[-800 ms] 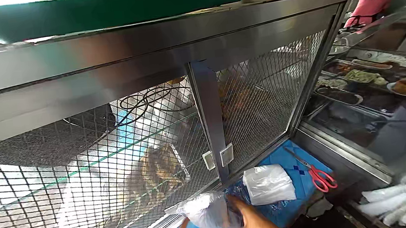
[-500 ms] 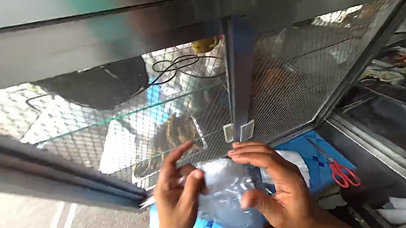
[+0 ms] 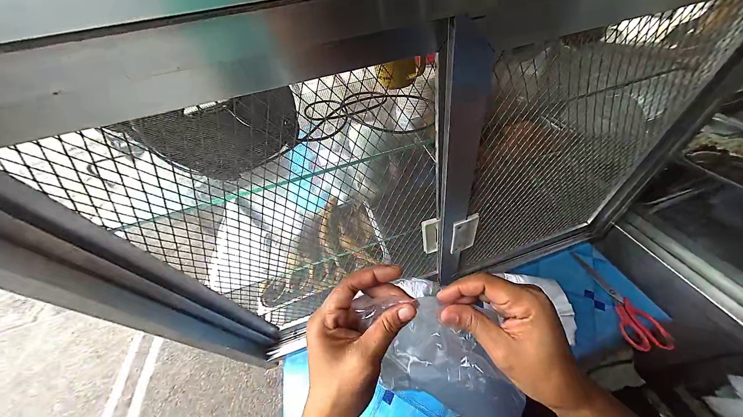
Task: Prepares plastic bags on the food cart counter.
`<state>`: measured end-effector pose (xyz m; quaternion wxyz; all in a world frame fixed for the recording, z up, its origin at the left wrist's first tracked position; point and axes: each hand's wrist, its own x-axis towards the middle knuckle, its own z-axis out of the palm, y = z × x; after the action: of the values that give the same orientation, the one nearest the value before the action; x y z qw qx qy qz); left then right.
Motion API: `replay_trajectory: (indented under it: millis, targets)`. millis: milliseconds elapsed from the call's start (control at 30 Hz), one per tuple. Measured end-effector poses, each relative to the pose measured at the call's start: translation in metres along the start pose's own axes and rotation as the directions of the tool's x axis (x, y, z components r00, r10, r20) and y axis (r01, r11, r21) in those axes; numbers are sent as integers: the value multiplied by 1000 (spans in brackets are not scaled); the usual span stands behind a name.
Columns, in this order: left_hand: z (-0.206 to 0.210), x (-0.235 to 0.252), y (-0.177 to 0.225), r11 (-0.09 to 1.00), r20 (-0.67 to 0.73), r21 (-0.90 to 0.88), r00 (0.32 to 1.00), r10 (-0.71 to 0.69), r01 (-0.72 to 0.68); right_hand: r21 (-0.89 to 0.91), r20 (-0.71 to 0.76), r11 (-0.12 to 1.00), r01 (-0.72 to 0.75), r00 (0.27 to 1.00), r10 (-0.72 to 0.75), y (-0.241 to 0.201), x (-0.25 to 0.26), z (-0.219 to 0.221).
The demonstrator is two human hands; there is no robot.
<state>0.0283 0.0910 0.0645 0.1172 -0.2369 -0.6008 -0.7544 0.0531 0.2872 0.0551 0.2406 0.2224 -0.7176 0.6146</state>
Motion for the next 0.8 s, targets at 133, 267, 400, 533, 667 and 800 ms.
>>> replay_trajectory:
  millis: [133,267,400,533,667,800]
  targets:
    - [1,-1,0,990,-37,-106,994,-101,96,-56,-17,998,21,1000,-22,5,-4,3]
    - [-9,-9,-15,948,193,-221,963,-189,231,203,13,979,32,999,-36,10,-5,2]
    - [-27,-23,-39,814,551,-279,779,-298,509,739,207,578,-345,933,293,3,-13,-1]
    - [-49,-35,-57,572,622,-561,761,-187,599,880,286,268,-393,887,362,14,-15,-9]
    - [-60,-16,-47,476,485,-687,834,-264,549,848,156,431,-309,922,353,34,1,-14]
    - [-56,-2,-65,747,102,-376,826,-554,548,412,-70,836,-363,902,427,64,7,2]
